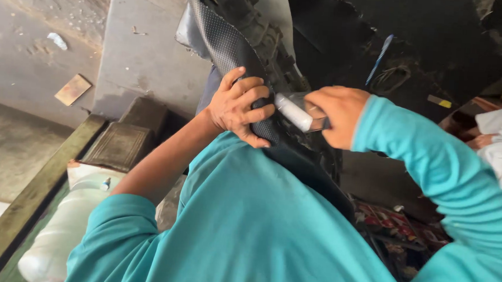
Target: The recorder is applying new leather or vinyl upholstery to a motorcycle seat frame using a heavy-duty manual stapler and a knife.
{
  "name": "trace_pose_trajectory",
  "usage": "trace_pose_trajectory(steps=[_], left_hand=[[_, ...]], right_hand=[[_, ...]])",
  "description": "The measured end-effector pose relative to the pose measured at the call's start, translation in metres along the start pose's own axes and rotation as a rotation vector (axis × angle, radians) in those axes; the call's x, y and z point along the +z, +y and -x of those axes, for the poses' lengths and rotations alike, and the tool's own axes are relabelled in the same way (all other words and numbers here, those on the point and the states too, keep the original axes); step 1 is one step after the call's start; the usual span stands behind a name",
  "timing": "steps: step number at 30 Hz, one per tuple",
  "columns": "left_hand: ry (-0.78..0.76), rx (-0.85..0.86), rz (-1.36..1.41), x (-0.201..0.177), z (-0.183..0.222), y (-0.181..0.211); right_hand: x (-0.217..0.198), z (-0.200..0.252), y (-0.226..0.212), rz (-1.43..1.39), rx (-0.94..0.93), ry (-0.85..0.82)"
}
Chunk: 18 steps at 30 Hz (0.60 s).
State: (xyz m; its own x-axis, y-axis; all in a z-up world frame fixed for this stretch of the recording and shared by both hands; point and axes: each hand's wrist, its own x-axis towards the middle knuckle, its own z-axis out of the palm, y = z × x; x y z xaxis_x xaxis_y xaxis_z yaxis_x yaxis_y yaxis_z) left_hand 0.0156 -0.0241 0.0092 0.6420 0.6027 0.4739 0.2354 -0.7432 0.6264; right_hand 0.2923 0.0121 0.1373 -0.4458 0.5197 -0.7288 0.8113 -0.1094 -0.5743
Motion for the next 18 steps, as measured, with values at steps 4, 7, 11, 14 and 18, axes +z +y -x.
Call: trace_pose_trajectory(steps=[4, 7, 11, 14, 18], left_hand=[[0.043, 0.006, 0.05, 0.003, 0.01, -0.003], [0.072, 0.006, 0.07, 0.004, 0.011, -0.004], [0.108, 0.058, 0.097, 0.006, 0.016, -0.015], [0.121, 0.101, 0.09, 0.013, 0.019, -0.022], [0.274, 0.14, 0.117, 0.021, 0.024, -0.03]], right_hand=[[-0.011, -0.025, -0.04, 0.376, 0.131, -0.318], [-0.013, -0.037, -0.05, 0.505, 0.111, -0.427], [-0.011, -0.053, -0.07, 0.612, 0.24, -0.477], [-0.016, -0.063, -0.075, 0.624, 0.307, -0.491], [-0.014, -0.072, -0.08, 0.703, 0.329, -0.564]])
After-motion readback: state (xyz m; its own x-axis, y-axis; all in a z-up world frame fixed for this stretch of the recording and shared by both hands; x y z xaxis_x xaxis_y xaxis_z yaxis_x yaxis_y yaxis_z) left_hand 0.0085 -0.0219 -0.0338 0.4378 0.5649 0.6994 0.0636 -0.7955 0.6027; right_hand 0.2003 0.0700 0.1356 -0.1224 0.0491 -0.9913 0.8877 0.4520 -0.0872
